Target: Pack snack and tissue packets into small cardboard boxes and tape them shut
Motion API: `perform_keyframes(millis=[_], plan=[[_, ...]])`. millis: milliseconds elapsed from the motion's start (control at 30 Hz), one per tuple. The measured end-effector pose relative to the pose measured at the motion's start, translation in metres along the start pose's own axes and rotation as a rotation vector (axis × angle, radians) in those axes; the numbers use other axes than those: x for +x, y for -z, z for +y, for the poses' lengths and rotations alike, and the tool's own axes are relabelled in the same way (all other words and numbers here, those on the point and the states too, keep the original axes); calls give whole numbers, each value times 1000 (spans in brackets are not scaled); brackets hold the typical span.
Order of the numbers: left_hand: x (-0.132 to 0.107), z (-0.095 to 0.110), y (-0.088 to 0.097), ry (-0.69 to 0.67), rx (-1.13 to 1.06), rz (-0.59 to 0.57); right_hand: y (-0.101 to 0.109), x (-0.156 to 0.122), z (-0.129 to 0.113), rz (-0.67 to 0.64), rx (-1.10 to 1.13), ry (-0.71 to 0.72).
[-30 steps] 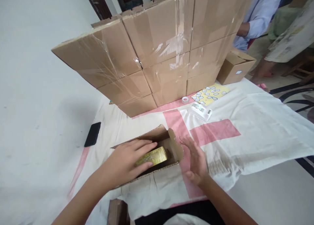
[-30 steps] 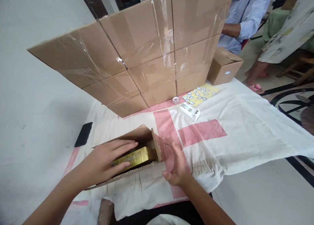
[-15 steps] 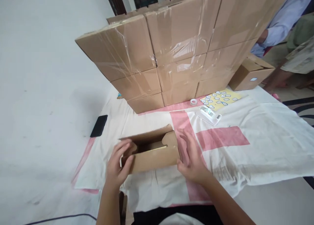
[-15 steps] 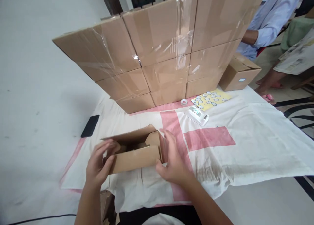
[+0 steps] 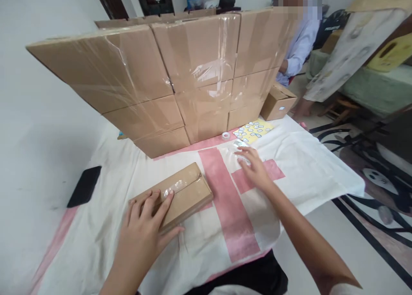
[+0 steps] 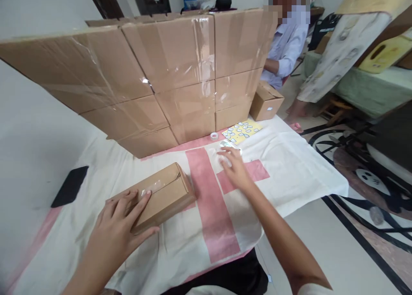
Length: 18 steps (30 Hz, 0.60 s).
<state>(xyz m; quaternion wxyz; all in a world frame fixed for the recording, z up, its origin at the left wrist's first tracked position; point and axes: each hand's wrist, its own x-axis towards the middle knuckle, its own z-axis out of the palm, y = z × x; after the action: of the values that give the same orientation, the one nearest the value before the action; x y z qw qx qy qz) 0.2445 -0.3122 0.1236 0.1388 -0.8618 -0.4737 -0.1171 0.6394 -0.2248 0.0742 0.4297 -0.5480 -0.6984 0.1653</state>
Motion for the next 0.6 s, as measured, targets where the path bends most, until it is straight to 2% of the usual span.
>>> perform_keyframes(millis=[33,100,167,300,500,600], plan=[[1,0,-3,-5,-7,10,15,13,13,4,-51,-145],[2,-2,-9,-24,-31,21,40,41,34,-123,-113,-438],[3,-7,-12,-44,-57,28,57,64,46,-283,-113,-598],[4,-11,-13,-52,-80,43,68,91,51,-503,-93,-751],[5,-9,-13,-67,-71,75,69,114,57,-677,-64,-920],[4,-8,-14,-57,-77,84,69,126,57,-713,-70,-964]])
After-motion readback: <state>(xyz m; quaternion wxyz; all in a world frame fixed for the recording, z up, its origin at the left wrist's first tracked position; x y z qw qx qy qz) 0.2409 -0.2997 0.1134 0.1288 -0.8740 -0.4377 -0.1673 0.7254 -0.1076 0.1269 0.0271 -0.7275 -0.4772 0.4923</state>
